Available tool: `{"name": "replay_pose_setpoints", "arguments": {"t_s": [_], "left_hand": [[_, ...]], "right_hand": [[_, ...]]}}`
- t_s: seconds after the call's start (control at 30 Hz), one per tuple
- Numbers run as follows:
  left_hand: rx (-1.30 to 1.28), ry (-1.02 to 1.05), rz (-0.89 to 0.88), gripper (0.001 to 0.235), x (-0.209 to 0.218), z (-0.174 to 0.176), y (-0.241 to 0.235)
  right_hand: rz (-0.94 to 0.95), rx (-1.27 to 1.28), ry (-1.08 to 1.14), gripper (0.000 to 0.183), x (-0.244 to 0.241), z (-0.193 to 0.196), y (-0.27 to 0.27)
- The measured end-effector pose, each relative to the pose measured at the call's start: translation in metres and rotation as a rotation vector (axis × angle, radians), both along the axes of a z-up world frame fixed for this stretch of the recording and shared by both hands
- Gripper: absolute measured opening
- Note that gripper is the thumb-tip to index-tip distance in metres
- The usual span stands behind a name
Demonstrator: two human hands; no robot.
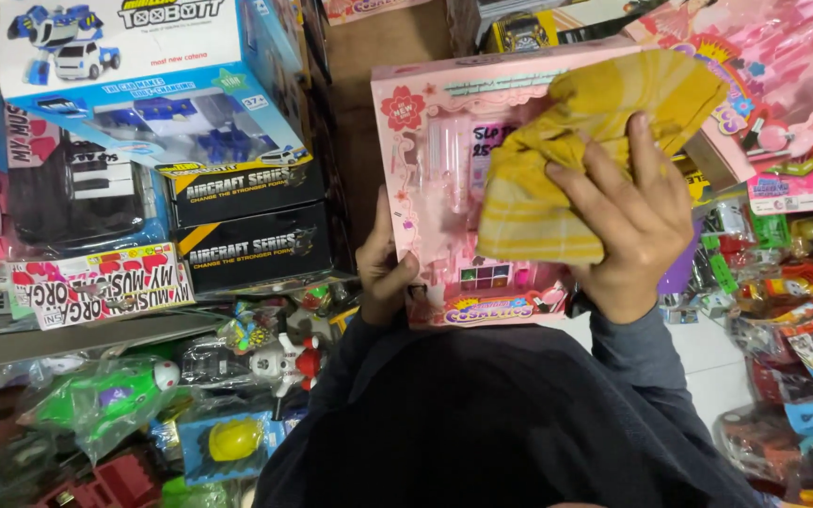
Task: Wiping and cleaning toy boxes displayed on shelves in a toy store.
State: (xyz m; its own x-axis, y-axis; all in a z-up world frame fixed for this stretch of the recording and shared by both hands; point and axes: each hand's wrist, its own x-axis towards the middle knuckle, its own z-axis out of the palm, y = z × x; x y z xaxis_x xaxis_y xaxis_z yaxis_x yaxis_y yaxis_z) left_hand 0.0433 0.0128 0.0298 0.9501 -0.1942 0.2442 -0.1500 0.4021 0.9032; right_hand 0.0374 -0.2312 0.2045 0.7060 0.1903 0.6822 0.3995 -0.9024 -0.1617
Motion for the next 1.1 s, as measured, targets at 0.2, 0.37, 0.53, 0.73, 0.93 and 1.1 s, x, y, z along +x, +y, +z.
{"name": "replay_pose_setpoints", "arguments": {"t_s": [0.2,0.37,0.53,0.73,0.93,1.1], "left_hand": [[-0.057,0.016,0.067,0.094,-0.005,-0.007,0.005],[-0.043,-0.024,0.080,0.090,-0.017,-0.003,0.001],[-0.043,-0.054,0.146,0.088,-0.018,0.001,0.001],[-0.057,-0.145,0.135,0.086,-0.029,0.004,-0.010],[-0.143,-0.109,0.149,0.081,-0.045,0.018,-0.019],[-0.119,-0.127,0.165,0.080,-0.054,0.021,-0.017]], "right_hand": [[0.125,-0.064,0.139,0.044,-0.018,-0.034,-0.009],[0.050,0.053,-0.001,0.035,-0.030,-0.039,-0.008],[0.150,-0.108,0.054,0.029,-0.042,-0.042,0.004],[0.008,0.085,0.005,0.046,-0.064,-0.035,0.002],[0.103,0.017,0.090,0.047,-0.078,-0.042,-0.014],[0.117,-0.123,0.075,0.027,-0.097,-0.036,0.003]]}}
